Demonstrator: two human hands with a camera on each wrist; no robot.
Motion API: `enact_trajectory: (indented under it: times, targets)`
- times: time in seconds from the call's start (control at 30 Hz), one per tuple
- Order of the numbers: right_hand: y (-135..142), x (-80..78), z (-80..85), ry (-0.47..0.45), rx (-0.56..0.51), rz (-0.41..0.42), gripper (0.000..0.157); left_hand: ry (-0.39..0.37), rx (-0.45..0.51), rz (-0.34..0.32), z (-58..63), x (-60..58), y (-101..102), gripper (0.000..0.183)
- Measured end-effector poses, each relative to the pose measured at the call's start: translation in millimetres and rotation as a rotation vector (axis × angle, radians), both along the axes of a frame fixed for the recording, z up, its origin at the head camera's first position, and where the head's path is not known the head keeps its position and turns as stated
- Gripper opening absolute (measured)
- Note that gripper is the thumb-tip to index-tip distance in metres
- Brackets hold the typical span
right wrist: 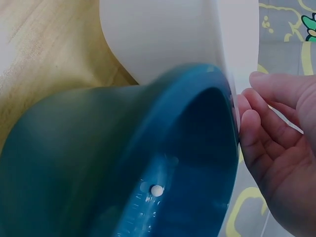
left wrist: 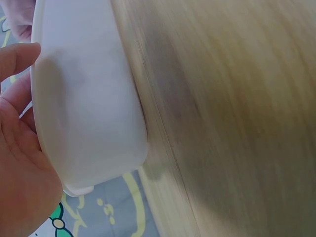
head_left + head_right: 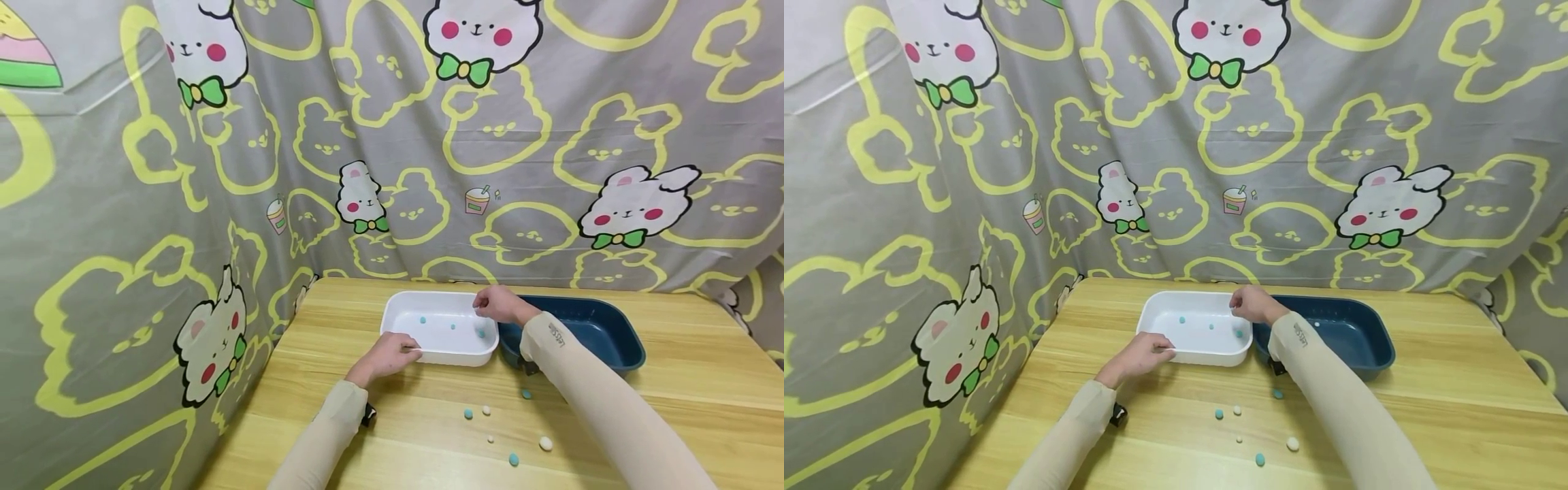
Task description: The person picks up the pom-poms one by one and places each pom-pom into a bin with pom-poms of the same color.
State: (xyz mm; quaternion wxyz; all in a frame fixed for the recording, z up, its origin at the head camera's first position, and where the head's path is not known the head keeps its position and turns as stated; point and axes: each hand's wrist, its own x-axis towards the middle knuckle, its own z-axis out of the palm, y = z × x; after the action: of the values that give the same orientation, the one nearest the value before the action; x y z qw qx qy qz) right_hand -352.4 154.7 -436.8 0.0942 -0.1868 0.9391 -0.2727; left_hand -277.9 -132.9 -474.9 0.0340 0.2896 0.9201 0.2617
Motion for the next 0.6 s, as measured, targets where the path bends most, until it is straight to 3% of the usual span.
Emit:
enact_trajectory:
  times: [0.37,0.6]
  targets:
    - [1.0,-3.0,-0.6,-0.020,0.004,-0.037,0.015,-0.008,-0.015,0.010,-0.8,0.7,1.3,0.018]
    - [3.9,2.3,5.4,0.015,-0.008,-0.002,0.016,0.001,-0.004,0.009,-1.2,0.3,0.1,0.017]
